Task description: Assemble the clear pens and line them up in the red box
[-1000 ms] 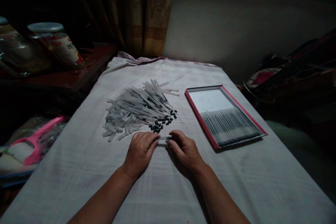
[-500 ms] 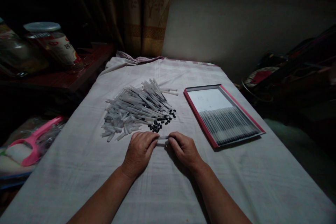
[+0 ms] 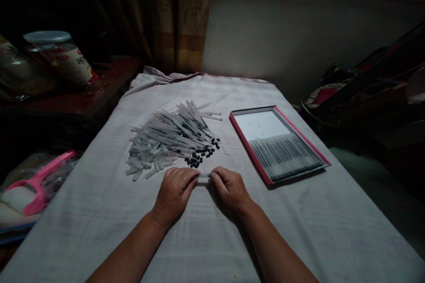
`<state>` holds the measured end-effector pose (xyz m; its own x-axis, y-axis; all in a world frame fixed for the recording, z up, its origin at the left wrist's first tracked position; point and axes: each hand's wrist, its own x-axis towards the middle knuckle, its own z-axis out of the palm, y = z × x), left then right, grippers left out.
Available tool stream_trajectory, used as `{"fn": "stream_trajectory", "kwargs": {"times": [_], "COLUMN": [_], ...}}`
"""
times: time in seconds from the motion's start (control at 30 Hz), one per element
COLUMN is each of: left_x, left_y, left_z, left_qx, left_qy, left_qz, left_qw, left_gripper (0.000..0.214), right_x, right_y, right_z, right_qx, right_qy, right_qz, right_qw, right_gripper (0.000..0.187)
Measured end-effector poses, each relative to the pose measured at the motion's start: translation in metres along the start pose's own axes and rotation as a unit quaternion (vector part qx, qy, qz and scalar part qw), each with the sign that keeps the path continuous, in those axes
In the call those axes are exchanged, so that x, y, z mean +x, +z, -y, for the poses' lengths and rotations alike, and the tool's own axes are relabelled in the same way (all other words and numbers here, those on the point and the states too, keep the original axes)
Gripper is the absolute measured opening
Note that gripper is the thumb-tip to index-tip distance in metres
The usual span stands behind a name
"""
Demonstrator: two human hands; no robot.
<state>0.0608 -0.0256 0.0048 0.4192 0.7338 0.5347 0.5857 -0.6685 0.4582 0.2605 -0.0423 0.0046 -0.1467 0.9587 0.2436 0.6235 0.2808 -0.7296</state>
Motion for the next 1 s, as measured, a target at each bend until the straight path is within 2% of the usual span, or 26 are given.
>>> {"fn": "stream_trajectory", "kwargs": {"times": [0.13,0.23,0.47,0.63,0.8,1.0], "left_x": [0.000,0.001,0.000,-0.003,-0.005,-0.002], "left_y": [0.001,0.001,-0.001,-0.020,-0.042,-0.042], "left_z": [0.000,-0.001,-0.002,0.020,0.044,0.042], "left_qx": [-0.003,-0.004,0.009,0.080,0.190,0.263], "left_qy": [0.002,-0.005,0.002,-0.019,-0.063,-0.101], "left_qz": [-0.009,-0.002,0.014,0.008,-0.017,0.025], "left_qw": [1.000,1.000,1.000,0.997,0.980,0.959], "left_gripper": [0.012,0.012,0.011,0.015,0.018,0.015], "right_x": [0.000,-0.001,-0.003,-0.006,-0.009,-0.008], "right_y": [0.000,0.000,0.001,-0.009,-0.016,-0.016], "right_z": [0.000,0.001,0.001,-0.005,-0.017,-0.017], "right_qx": [0.001,0.028,0.046,0.061,0.095,0.128], "right_qy": [0.011,0.015,-0.042,0.011,0.077,0.095], "right_qz": [-0.002,-0.004,-0.004,-0.040,-0.081,-0.082], "right_qw": [1.000,0.999,0.998,0.997,0.989,0.984], "right_gripper": [0.034,0.024,0.018,0.018,0.022,0.023]}}
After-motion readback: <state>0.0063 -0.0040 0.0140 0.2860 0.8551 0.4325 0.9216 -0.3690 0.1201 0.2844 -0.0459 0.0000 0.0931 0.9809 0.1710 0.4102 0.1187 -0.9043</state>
